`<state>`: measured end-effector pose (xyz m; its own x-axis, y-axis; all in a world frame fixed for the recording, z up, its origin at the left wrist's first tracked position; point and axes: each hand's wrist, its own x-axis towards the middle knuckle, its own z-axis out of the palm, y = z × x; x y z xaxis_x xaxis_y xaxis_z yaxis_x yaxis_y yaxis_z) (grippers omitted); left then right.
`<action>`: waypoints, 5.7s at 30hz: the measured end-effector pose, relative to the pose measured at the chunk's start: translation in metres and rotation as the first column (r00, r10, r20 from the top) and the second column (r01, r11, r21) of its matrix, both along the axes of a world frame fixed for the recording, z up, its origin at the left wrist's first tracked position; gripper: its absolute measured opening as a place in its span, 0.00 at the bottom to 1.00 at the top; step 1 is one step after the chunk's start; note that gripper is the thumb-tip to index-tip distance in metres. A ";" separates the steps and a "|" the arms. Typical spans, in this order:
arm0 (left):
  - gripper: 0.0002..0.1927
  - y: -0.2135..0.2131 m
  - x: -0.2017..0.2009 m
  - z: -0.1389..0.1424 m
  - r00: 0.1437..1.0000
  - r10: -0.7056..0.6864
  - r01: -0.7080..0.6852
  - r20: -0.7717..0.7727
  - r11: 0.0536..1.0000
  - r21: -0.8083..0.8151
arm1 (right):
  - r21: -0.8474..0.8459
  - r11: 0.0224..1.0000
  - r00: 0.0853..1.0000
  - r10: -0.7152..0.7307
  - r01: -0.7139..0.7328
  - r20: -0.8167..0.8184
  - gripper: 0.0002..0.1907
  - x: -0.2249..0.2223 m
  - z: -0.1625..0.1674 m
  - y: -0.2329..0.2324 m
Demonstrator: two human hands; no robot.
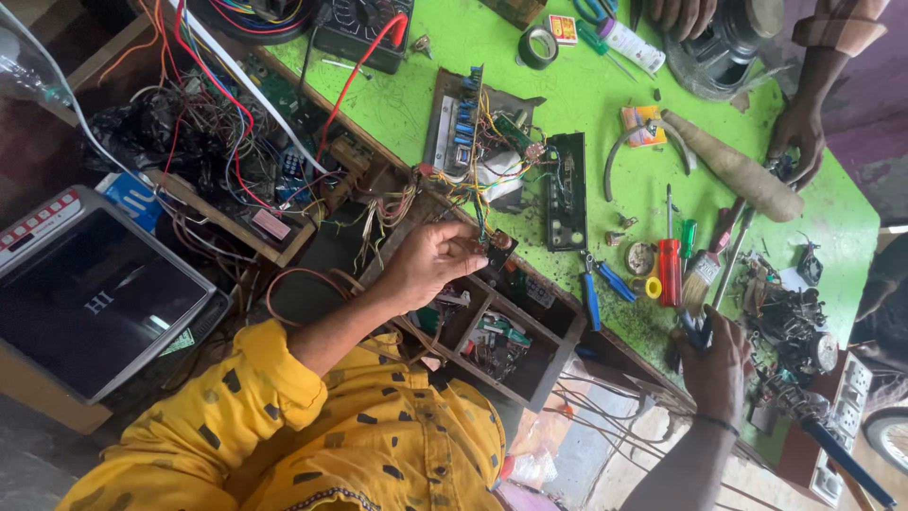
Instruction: The person works on a small black electronic component, using a screwdriver to tighten screws and pliers to adjust wires. They handle the component repeatedly, inspecting and manipulating it with both hands on a cluttered green workbench.
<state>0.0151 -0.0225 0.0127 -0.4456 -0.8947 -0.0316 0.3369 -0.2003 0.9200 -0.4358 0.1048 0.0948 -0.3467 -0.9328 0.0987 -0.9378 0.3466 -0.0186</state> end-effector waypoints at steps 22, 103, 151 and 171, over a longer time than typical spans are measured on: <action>0.24 0.000 0.016 0.019 0.980 0.068 -0.031 0.186 0.981 -0.192 | -0.387 0.872 0.646 0.484 -0.300 0.590 0.36 0.293 -0.036 -0.057; 0.07 -0.001 0.046 0.010 0.987 -0.058 0.098 -0.151 0.957 0.274 | -0.489 0.814 0.430 0.580 -0.312 0.692 0.34 0.315 -0.012 -0.082; 0.11 0.034 -0.002 0.030 0.946 0.310 -0.305 -0.090 0.950 0.065 | -0.451 0.882 -0.148 0.468 0.137 0.871 0.06 0.307 -0.072 -0.070; 0.12 0.039 -0.004 0.021 0.875 0.341 -0.293 -0.344 0.938 0.183 | -0.468 0.877 0.126 0.455 0.111 0.882 0.05 0.319 -0.071 -0.067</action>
<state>0.0110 0.0168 0.0335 -0.1395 -0.9894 -0.0394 0.7077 -0.1275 0.6949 -0.1166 0.0382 0.0238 -0.2449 -0.9598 0.1370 -0.0614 -0.1257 -0.9902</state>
